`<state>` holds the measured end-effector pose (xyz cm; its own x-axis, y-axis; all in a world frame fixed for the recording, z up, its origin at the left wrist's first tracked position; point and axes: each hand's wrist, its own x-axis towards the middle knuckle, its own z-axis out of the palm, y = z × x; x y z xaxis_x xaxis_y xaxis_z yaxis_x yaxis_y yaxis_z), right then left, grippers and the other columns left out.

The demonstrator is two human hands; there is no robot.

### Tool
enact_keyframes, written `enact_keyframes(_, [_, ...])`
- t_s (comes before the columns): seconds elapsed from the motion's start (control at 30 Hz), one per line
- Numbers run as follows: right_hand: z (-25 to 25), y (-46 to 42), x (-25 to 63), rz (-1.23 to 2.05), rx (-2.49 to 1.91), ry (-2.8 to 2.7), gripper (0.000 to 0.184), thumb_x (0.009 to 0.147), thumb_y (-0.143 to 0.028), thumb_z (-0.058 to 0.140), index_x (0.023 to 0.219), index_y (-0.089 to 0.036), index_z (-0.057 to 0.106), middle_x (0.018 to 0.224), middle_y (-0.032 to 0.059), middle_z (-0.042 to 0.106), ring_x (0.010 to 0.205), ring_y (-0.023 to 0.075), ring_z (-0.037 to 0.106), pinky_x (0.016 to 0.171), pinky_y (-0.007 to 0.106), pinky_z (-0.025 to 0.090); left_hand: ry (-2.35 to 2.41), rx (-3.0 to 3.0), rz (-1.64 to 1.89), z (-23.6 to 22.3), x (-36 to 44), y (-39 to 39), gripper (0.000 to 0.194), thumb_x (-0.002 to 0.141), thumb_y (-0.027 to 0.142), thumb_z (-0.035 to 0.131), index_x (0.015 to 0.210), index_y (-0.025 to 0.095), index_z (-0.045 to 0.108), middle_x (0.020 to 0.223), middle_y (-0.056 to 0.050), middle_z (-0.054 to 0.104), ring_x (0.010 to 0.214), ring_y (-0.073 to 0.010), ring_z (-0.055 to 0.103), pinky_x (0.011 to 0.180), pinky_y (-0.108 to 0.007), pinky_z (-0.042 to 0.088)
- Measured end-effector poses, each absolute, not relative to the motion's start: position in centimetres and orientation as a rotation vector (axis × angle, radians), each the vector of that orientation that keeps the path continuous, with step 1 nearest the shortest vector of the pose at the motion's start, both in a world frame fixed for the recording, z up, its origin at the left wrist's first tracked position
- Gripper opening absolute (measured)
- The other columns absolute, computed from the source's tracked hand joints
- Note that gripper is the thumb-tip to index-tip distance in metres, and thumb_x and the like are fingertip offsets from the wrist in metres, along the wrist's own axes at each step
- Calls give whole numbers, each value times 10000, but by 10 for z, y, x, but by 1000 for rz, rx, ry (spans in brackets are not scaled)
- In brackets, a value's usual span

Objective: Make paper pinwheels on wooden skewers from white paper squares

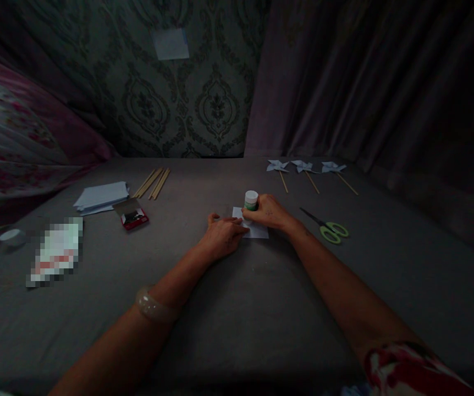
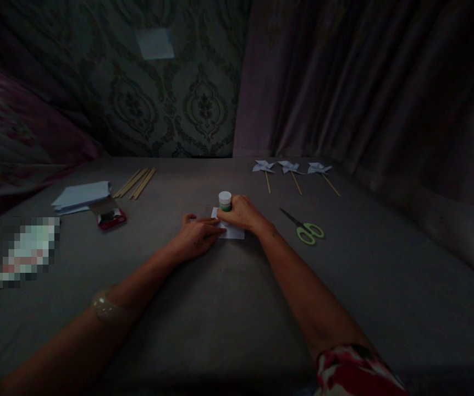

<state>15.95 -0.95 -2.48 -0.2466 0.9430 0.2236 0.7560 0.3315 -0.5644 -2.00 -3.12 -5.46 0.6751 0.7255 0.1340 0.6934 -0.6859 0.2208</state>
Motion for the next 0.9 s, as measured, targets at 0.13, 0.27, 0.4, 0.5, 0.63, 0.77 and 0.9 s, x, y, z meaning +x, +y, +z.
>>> enact_keyframes(0.13, [-23,-11,160,459,-1523,-2081,193,705,-313,556,574,-172,539,555,-22,477,588,116,494,537,220,311,1152,2744,328,-56,-20,-30,325,891,243,458,1110,316,687,1253,-77,636,1170,-284,561,1021,-583,277])
enact_keyframes(0.27, [-23,-12,159,416,-1539,-2040,205,727,-327,555,605,-164,571,595,-7,524,609,120,509,550,219,326,1178,2737,307,-54,-20,-31,332,879,223,475,1121,317,682,1310,-81,602,1203,-281,539,1033,-576,262])
enact_keyframes(0.4, [-25,-10,160,474,-1519,-2086,195,713,-321,568,597,-163,574,571,-16,516,586,117,508,540,218,323,1163,2733,311,-53,-19,-32,331,878,220,475,1121,309,682,1317,-86,597,1195,-284,545,1026,-585,262])
enact_keyframes(0.5, [-26,-9,160,424,-1511,-2047,194,724,-330,568,638,-159,597,603,-6,549,618,124,526,548,219,326,1162,2730,316,-55,-20,-31,317,887,237,473,1106,316,687,1309,-84,603,1192,-289,547,1026,-591,254])
enact_keyframes(0.63, [-25,-11,158,433,-1497,-2074,194,727,-320,563,619,-161,583,591,-9,537,610,122,526,550,219,323,1179,2724,331,-56,-20,-31,317,891,249,470,1113,324,682,1305,-82,607,1197,-289,545,1019,-592,255])
enact_keyframes(0.77, [-25,-12,154,440,-1508,-2037,191,730,-323,561,631,-161,583,597,-9,544,603,122,531,545,220,322,1170,2736,311,-53,-19,-33,323,897,248,455,1117,316,681,1294,-93,613,1186,-288,553,1005,-600,264])
enact_keyframes(0.9, [-26,-12,154,374,-1515,-2037,182,731,-310,554,631,-161,585,600,2,554,605,127,535,552,227,322,1180,2747,319,-52,-19,-33,319,892,242,459,1098,317,690,1293,-86,613,1172,-288,559,1010,-587,271])
